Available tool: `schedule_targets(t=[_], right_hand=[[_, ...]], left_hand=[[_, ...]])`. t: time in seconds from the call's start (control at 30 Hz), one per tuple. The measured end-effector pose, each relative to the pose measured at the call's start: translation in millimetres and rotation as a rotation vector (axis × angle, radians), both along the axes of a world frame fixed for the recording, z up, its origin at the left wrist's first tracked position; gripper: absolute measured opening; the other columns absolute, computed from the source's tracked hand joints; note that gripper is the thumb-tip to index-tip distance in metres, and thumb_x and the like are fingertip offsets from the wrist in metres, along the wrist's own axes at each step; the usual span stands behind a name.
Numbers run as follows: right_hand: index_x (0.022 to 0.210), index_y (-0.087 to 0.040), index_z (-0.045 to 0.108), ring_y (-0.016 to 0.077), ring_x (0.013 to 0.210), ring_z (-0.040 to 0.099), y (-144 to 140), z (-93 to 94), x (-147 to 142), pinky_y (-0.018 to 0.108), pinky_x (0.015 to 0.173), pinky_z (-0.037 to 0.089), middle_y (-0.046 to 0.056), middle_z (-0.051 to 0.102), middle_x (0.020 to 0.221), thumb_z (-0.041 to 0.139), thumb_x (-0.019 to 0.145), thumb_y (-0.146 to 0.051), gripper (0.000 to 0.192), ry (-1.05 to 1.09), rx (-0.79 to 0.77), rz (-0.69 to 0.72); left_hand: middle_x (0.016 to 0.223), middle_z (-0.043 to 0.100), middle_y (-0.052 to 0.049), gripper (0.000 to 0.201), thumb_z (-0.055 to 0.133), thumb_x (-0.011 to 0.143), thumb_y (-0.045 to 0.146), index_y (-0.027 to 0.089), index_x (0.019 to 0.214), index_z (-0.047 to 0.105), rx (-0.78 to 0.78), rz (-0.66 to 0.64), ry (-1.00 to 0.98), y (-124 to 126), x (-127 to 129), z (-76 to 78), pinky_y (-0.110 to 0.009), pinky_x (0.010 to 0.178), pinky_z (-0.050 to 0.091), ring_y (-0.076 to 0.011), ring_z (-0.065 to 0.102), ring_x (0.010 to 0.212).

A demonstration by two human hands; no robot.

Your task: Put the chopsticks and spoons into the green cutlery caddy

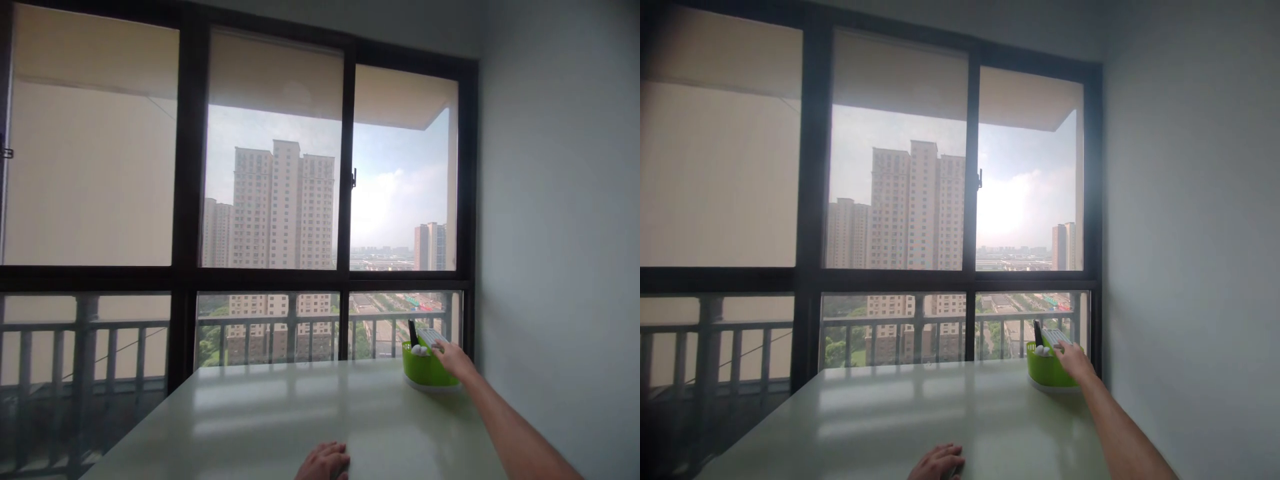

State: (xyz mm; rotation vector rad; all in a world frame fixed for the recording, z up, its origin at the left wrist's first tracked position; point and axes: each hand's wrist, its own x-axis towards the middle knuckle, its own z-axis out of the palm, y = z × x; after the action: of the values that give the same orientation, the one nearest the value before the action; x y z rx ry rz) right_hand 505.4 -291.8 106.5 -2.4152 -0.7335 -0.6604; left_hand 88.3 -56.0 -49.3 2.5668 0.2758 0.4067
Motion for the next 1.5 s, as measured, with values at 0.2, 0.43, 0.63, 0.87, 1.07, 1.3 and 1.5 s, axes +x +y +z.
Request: schedule_targets(t=[0.2, 0.43, 0.63, 0.87, 1.07, 1.3, 1.5], right_hand=[[0.126, -0.017, 0.070, 0.0277, 0.096, 0.068, 15.5, -14.2, -14.1, 0.032, 0.080, 0.048, 0.018, 0.068, 0.112, 0.056, 0.095, -0.049, 0.046, 0.064, -0.009, -0.015], [0.117, -0.018, 0.070, 0.0243, 0.091, 0.066, 38.9, -16.0, -62.4, 0.030, 0.077, 0.048, 0.016, 0.065, 0.111, 0.054, 0.098, -0.039, 0.032, 0.020, 0.062, -0.036], [0.113, -0.019, 0.071, 0.0212, 0.089, 0.067, 61.5, -16.0, -137.5, 0.028, 0.079, 0.050, 0.014, 0.066, 0.111, 0.058, 0.097, -0.037, 0.028, -0.008, 0.094, 0.099], [0.112, -0.021, 0.074, 0.0247, 0.091, 0.068, 75.8, -21.3, -253.6, 0.033, 0.080, 0.052, 0.015, 0.064, 0.117, 0.063, 0.094, -0.034, 0.025, 0.025, 0.234, 0.315], [0.103, -0.022, 0.070, 0.0258, 0.102, 0.063, 62.1, -39.5, -273.2, 0.035, 0.090, 0.049, 0.013, 0.065, 0.111, 0.038, 0.105, -0.046, 0.040, -0.023, 0.512, 0.455], [0.073, -0.021, 0.059, 0.0250, 0.071, 0.060, 54.0, -133.1, -215.4, 0.034, 0.071, 0.046, 0.010, 0.065, 0.075, 0.034, 0.094, -0.075, 0.063, 0.319, 0.638, 0.298], [0.089, -0.023, 0.059, 0.0259, 0.073, 0.065, 58.7, -148.3, -208.8, 0.032, 0.067, 0.046, 0.010, 0.071, 0.083, 0.035, 0.093, -0.068, 0.051, 0.461, 0.733, 0.276]], left_hand=[[0.139, 0.066, 0.002, 0.039, 0.066, 0.081, 0.031, 0.039, 0.118, 0.075, 0.015, 0.013, 0.014, -2.7, -3.2, 5.5, -0.048, 0.120, 0.040, -0.0301, 0.058, 0.134], [0.141, 0.064, 0.002, 0.038, 0.066, 0.082, 0.033, 0.040, 0.119, 0.074, 0.014, 0.015, 0.016, -0.3, -1.1, 3.7, -0.047, 0.121, 0.037, -0.0294, 0.056, 0.136], [0.145, 0.061, -0.008, 0.078, 0.070, 0.077, 0.033, 0.031, 0.151, 0.047, -0.034, 0.073, -0.082, 14.2, 3.9, -18.6, -0.041, 0.114, 0.047, -0.0298, 0.059, 0.133], [0.162, 0.038, -0.015, 0.079, 0.056, 0.093, 0.048, 0.024, 0.160, 0.023, 0.032, 0.262, -0.536, 15.4, -7.0, -20.1, -0.052, 0.119, 0.040, -0.0325, 0.040, 0.148], [0.163, 0.037, -0.010, 0.073, 0.051, 0.094, 0.049, 0.026, 0.159, 0.027, 0.011, 0.421, -0.754, 7.6, -17.5, 0.0, -0.054, 0.122, 0.035, -0.0322, 0.036, 0.150], [0.161, 0.041, -0.007, 0.067, 0.059, 0.092, 0.046, 0.031, 0.154, 0.038, 0.043, 0.387, -0.722, 1.1, -33.6, 23.1, -0.054, 0.120, 0.040, -0.0328, 0.040, 0.148], [0.149, 0.055, -0.013, 0.061, 0.064, 0.089, 0.044, 0.026, 0.145, 0.048, 0.167, 0.404, -0.602, -4.6, -31.0, 63.2, -0.057, 0.114, 0.043, -0.0351, 0.050, 0.138]])
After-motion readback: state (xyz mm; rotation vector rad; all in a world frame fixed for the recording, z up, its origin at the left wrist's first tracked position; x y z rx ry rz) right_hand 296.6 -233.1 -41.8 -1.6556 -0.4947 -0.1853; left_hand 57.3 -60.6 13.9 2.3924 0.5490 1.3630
